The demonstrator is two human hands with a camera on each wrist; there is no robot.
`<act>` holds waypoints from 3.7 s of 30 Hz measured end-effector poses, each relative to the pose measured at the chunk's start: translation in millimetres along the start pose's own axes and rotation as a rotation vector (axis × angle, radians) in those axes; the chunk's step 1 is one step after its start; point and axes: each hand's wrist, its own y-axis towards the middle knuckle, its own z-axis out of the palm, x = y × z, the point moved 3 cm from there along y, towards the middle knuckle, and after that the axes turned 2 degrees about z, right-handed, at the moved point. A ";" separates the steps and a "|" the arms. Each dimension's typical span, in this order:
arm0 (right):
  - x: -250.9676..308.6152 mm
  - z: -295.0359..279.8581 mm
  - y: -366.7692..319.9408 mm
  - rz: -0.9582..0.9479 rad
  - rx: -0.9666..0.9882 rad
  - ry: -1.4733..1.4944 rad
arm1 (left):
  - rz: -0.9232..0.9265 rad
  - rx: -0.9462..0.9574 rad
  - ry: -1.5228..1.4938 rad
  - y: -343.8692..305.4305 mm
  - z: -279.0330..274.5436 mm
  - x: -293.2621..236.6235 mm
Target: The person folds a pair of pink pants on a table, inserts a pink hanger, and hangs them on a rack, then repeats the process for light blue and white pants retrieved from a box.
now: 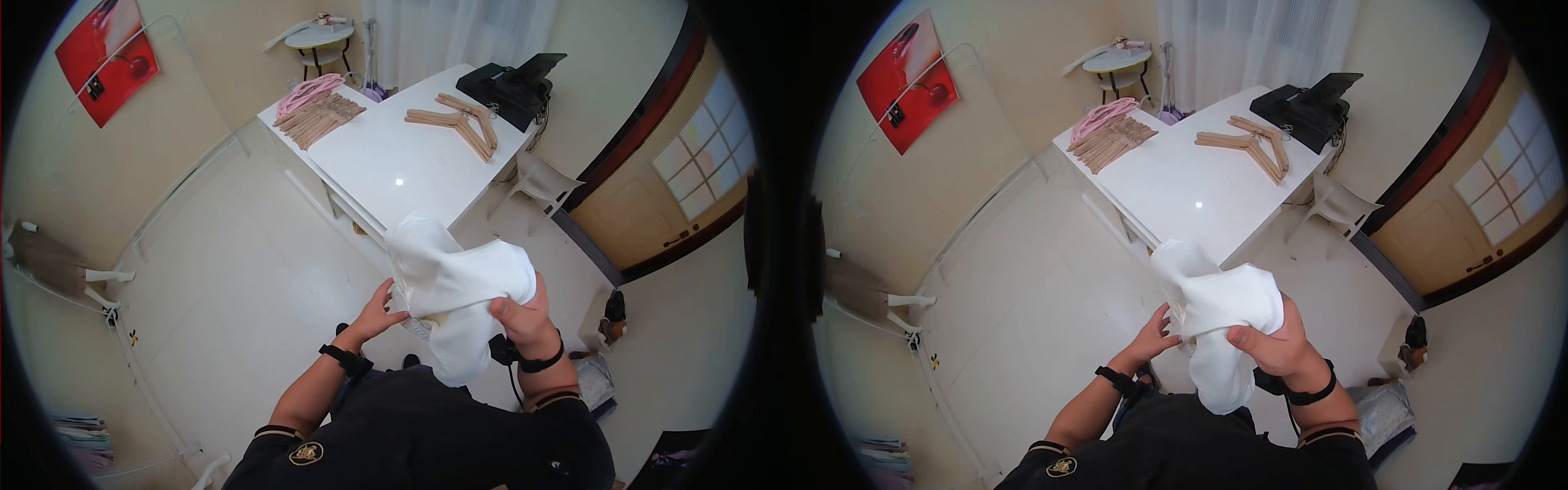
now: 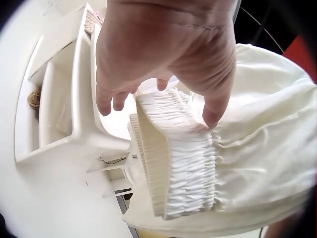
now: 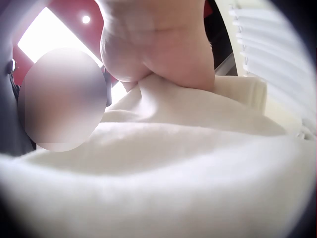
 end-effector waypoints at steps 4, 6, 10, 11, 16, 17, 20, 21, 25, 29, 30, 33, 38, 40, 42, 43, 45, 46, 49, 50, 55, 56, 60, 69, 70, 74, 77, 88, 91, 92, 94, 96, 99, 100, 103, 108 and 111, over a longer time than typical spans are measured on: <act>-4.8 11.6 51.8 -0.077 -0.079 -0.053 | 0.253 0.167 -0.064 39.2 -59.0 -16.8; -8.5 -0.3 76.5 -0.103 -0.151 -0.069 | 0.080 0.392 -0.042 44.3 -89.6 -32.0; -6.2 -2.8 116.2 -0.213 -0.360 -0.070 | 0.075 0.477 -0.333 65.6 -144.5 -24.3; -8.4 -5.3 119.0 -0.199 -0.384 -0.077 | 0.059 0.499 -0.342 73.8 -147.3 -14.8; -16.0 -15.5 120.4 -0.251 -0.594 -0.034 | -0.040 0.500 -1.063 104.5 -137.6 -7.3; -16.1 -19.2 119.8 -0.267 -0.624 -0.023 | -0.059 0.515 -1.062 109.6 -132.7 -8.6; -11.6 -26.5 118.5 -0.290 -0.729 -0.025 | -0.220 0.757 -1.255 127.6 -113.6 -15.1; -10.9 -31.4 115.6 -0.312 -0.785 0.005 | -0.242 0.771 -1.243 135.9 -109.5 -15.7; -4.2 -49.4 102.1 -0.421 -0.938 0.010 | -0.292 0.961 -1.026 169.6 -91.0 -34.8; 9.2 -65.2 92.3 -0.519 -1.059 -0.083 | -0.284 1.005 -0.664 213.8 -57.2 -58.6; 16.4 -67.3 92.7 -0.532 -1.072 -0.081 | -0.245 0.923 -0.563 229.4 -46.3 -63.3; 20.2 -82.8 92.0 -0.549 -1.069 -0.019 | -0.231 0.774 -0.535 261.0 -13.0 -76.0; 15.5 -120.5 88.3 -0.591 -1.189 -0.129 | -0.799 0.922 -1.023 270.2 47.4 -88.2; 13.9 -140.5 83.5 -0.607 -1.211 -0.159 | -0.758 0.962 -0.904 282.1 58.2 -85.4; 9.7 -169.2 66.2 -0.573 -1.258 -0.157 | -0.710 1.001 -0.787 293.3 65.1 -88.7; 6.9 -182.9 56.3 -0.572 -1.267 -0.157 | -0.624 0.954 -0.650 301.3 64.8 -94.9; -5.3 -212.4 31.2 -0.374 -1.407 -0.130 | -0.543 0.869 -0.510 318.3 64.9 -98.8; -12.6 -225.7 19.7 -0.319 -1.473 -0.102 | -0.526 0.852 -0.500 324.4 65.9 -104.1; -31.6 -260.4 -17.4 -0.116 -1.577 -0.178 | -0.374 0.822 -0.426 339.4 72.2 -123.9; -33.6 -265.8 -23.7 -0.057 -1.561 -0.285 | -0.242 0.806 -0.366 343.2 74.2 -131.8; -43.6 -253.6 -20.3 0.240 -1.513 -0.525 | -0.021 0.646 -0.258 362.6 51.6 -175.2; -49.5 -249.3 -8.7 0.233 -1.491 -0.526 | -0.003 0.601 -0.305 367.7 35.9 -185.6; -81.8 -223.0 54.1 0.385 -1.310 -0.629 | 0.064 0.469 -0.336 393.1 -69.4 -213.8; -279.3 -140.4 239.1 0.615 -0.752 -1.175 | -0.221 0.206 0.099 467.2 -403.7 -109.8; -297.2 -117.5 266.5 0.651 -0.626 -1.150 | -0.190 0.156 0.301 468.7 -411.9 -101.5; -364.3 -50.4 337.8 0.837 -0.274 -1.167 | 0.006 -0.125 0.567 495.6 -443.4 -26.9; -369.9 -30.7 354.9 1.050 -0.182 -1.284 | 0.038 -0.241 0.580 482.0 -438.7 -34.3; -370.8 -40.1 357.2 1.071 -0.140 -1.274 | 0.107 -0.067 0.910 446.9 -433.7 -40.4; -365.2 -50.6 353.3 0.981 -0.188 -1.212 | 0.062 -0.057 0.682 448.7 -445.9 -40.6; -363.9 -55.0 349.0 0.988 -0.205 -1.209 | 0.069 -0.090 0.672 450.7 -450.1 -35.9; -355.6 -65.2 328.5 0.880 -0.408 -1.218 | 0.080 -0.141 0.701 458.2 -457.5 -20.6; -356.4 -75.0 294.8 0.895 -0.574 -1.221 | 0.074 -0.162 0.666 462.7 -463.0 -12.7; -365.7 -92.5 237.8 0.946 -0.854 -1.211 | 0.096 -0.189 0.549 460.1 -467.6 -29.5; -380.6 -99.8 209.2 1.015 -1.079 -1.037 | 0.057 -0.210 0.493 469.1 -489.7 -13.4; -439.9 -117.6 134.2 1.184 -1.368 -0.399 | -0.011 -0.404 0.270 469.5 -509.5 -9.3; -390.2 -76.7 157.0 1.153 -1.293 0.492 | -0.559 -0.513 0.339 438.1 -507.7 1.1; -393.0 -65.5 155.5 1.106 -1.201 0.720 | -0.769 -0.238 -0.126 420.8 -504.3 12.4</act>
